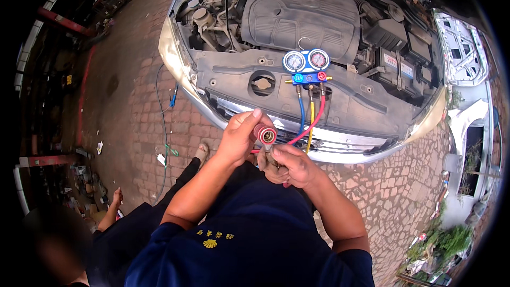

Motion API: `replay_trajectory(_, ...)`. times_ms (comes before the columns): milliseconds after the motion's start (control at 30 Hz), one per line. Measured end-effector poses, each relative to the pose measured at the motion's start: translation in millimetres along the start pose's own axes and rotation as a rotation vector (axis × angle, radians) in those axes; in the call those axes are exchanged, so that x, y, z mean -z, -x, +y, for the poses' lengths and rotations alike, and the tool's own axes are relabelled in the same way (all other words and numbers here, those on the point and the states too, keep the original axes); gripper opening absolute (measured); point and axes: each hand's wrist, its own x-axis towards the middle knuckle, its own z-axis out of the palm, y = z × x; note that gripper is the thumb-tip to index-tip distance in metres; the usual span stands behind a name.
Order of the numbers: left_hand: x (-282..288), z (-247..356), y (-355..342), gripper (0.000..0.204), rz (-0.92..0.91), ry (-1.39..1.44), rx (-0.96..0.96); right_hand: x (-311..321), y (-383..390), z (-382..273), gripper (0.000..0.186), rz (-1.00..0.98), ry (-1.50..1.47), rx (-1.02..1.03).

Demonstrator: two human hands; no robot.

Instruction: The person connects a manifold gauge set to the air conditioning service ports of a car, connects a refrigerant canister to the yellow charging hose, and uses the gauges to service the system.

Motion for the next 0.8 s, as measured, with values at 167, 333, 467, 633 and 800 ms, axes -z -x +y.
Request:
replay_trajectory(167, 2, -16, -4, 0.033, -0.127, 0.328, -0.089, 20, 0, -6, 0.051, -0.146, -0.250, 0.148)
replay_trajectory(333, 2, -27, -14, 0.030, -0.054, 0.219, -0.134, 35, 10, -7, 0.047, 0.143, -0.053, 0.283)
replay_trajectory(467, -8, -31, -19, 0.035, -0.022, 0.163, -0.048, 42, 25, -26, 0.039, 0.293, -0.065, 0.343)
replay_trajectory(633, 18, -70, -13, 0.040, -0.003, 0.152, 0.127, 52, 60, -59, 0.036, 0.181, -0.442, 0.635)
replay_trajectory(800, 43, -109, 0, 0.039, 0.048, -0.052, 0.136, 113, 81, -110, 0.036, 1.079, 1.076, 0.381)
